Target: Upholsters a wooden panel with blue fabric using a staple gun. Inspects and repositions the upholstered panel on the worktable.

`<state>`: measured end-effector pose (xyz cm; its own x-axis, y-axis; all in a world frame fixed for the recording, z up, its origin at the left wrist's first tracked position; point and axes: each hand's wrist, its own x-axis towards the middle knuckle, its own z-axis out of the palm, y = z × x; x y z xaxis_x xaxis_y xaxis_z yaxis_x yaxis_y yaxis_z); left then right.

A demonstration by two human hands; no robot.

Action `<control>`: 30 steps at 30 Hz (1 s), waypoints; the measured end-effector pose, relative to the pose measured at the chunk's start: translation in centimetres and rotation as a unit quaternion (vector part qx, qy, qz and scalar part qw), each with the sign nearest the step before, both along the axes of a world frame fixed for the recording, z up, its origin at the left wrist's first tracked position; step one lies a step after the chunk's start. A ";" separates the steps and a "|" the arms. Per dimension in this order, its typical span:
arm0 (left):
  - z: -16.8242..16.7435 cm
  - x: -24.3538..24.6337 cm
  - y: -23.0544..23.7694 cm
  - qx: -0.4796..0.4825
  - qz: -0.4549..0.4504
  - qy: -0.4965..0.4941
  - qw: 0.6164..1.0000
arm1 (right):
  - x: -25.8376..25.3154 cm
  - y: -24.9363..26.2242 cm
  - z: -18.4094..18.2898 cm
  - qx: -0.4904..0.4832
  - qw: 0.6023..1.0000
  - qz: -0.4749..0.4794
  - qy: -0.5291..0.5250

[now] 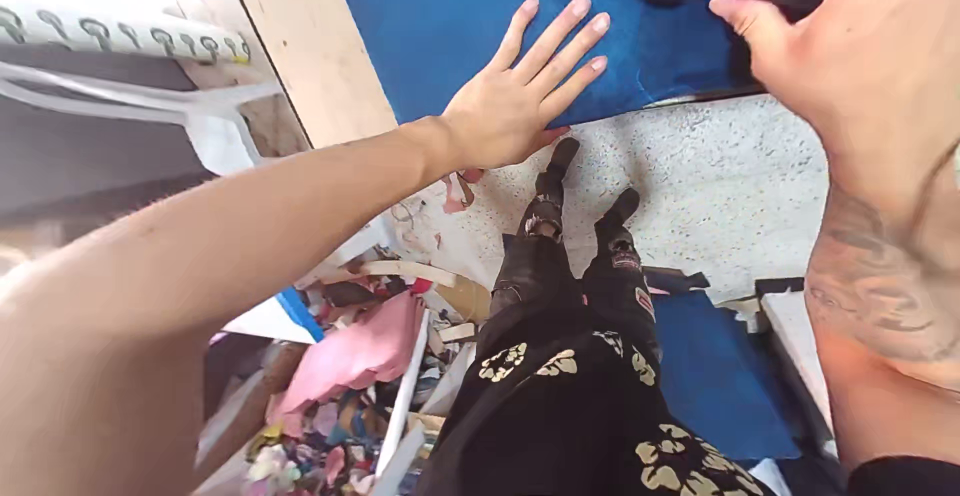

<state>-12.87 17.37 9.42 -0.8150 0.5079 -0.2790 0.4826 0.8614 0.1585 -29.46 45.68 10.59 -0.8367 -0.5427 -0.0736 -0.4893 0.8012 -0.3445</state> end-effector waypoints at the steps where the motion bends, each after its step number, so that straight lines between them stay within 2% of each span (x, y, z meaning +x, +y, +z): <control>1: -0.1 0.0 -0.1 0.003 0.003 0.002 1.000 | 1.9 1.0 0.7 -0.023 1.000 -0.012 0.013; 3: -0.5 0.1 -0.1 0.009 0.005 0.016 1.000 | 7.8 3.9 2.4 -0.077 0.995 -0.060 0.019; 6: -0.9 0.4 0.0 -0.009 0.004 0.028 1.000 | 18.5 6.2 1.0 -0.243 0.964 -0.108 -0.029; 7: -0.9 0.4 0.0 -0.015 0.003 0.035 0.999 | 21.6 5.4 -0.1 -0.322 0.933 -0.140 -0.073; 9: -1.0 0.2 0.0 -0.020 -0.004 0.049 0.999 | 26.4 1.9 -3.9 -0.486 0.832 -0.235 -0.131; 10: -1.0 0.3 0.0 -0.021 -0.006 0.054 0.998 | 28.1 -0.3 -6.2 -0.544 0.781 -0.273 -0.138; 11: -1.0 0.3 0.1 -0.028 -0.007 0.057 0.998 | 29.4 -2.4 -8.4 -0.574 0.756 -0.289 -0.125; 13: -1.0 0.8 0.2 -0.047 -0.014 0.057 0.997 | 30.2 -5.5 -11.0 -0.566 0.780 -0.263 -0.055; 15: -1.1 0.9 0.2 -0.053 -0.018 0.063 0.996 | 29.5 -7.6 -12.0 -0.548 0.798 -0.252 0.002; 18: -1.2 0.8 0.2 -0.052 -0.018 0.076 0.996 | 28.7 -9.0 -13.0 -0.552 0.790 -0.265 0.036; 24: -1.5 0.8 -0.1 -0.051 -0.029 0.079 0.995 | 28.6 -8.9 -14.0 -0.545 0.789 -0.276 0.061; 30: -1.5 0.9 0.1 -0.051 -0.028 0.090 0.994 | 28.9 -9.1 -13.9 -0.517 0.810 -0.274 0.048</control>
